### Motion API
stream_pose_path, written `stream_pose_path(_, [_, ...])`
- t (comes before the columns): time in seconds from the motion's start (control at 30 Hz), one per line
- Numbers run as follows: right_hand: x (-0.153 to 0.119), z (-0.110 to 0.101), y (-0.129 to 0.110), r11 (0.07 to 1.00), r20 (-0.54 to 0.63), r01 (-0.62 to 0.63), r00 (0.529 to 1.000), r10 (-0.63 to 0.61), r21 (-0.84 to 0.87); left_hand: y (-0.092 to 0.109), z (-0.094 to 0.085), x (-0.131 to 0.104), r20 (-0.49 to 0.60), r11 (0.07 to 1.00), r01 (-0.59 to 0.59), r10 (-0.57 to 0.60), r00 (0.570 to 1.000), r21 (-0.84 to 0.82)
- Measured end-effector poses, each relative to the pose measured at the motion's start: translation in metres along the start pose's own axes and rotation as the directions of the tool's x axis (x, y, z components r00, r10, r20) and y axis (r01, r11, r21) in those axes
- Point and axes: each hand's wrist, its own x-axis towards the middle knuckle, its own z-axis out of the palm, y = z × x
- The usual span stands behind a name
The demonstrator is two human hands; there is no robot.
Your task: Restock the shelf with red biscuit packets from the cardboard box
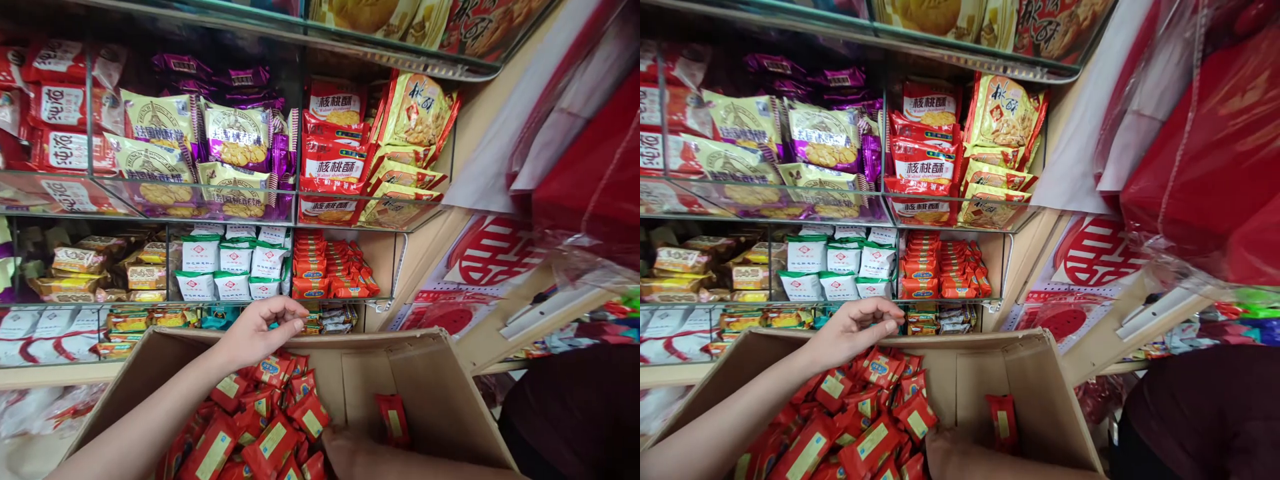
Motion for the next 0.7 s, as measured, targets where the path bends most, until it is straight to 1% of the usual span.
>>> stream_pose_path(0.1, [0.005,0.008,-0.003,0.991,0.045,-0.071,0.996,0.077,-0.112,0.001,0.0,0.0,-0.01,1.0,-0.01,0.01,1.0,0.002])
stream_pose_path(0.2, [0.005,0.008,-0.006,0.984,0.03,-0.11,0.993,0.115,-0.139,0.0,-0.001,0.001,-0.014,1.0,-0.017,0.017,1.0,-0.002])
stream_pose_path(0.3, [0.003,0.005,-0.007,0.981,0.027,-0.083,0.996,0.09,-0.177,-0.001,-0.002,0.0,-0.011,1.0,-0.014,0.014,1.0,-0.01])
stream_pose_path(0.47, [-0.006,-0.005,-0.013,0.97,0.059,-0.018,0.998,0.033,-0.241,-0.003,-0.002,0.0,-0.005,0.999,-0.032,0.032,0.999,-0.019])
stream_pose_path(0.57, [-0.013,-0.023,-0.021,0.952,0.075,0.005,0.997,0.019,-0.307,-0.004,-0.001,0.0,-0.006,0.999,-0.03,0.029,1.0,-0.024])
stream_pose_path(0.63, [-0.021,-0.043,-0.025,0.926,0.075,0.004,0.997,0.026,-0.376,-0.006,-0.001,0.0,-0.009,0.999,-0.026,0.026,1.0,-0.027])
stream_pose_path(0.67, [-0.027,-0.055,-0.026,0.919,0.055,-0.001,0.998,0.025,-0.394,-0.006,-0.002,-0.001,-0.009,0.999,-0.026,0.026,1.0,-0.027])
stream_pose_path(0.7, [-0.034,-0.068,-0.027,0.926,0.004,-0.001,1.0,0.002,-0.378,-0.006,-0.002,-0.001,-0.005,0.999,-0.027,0.027,1.0,-0.026])
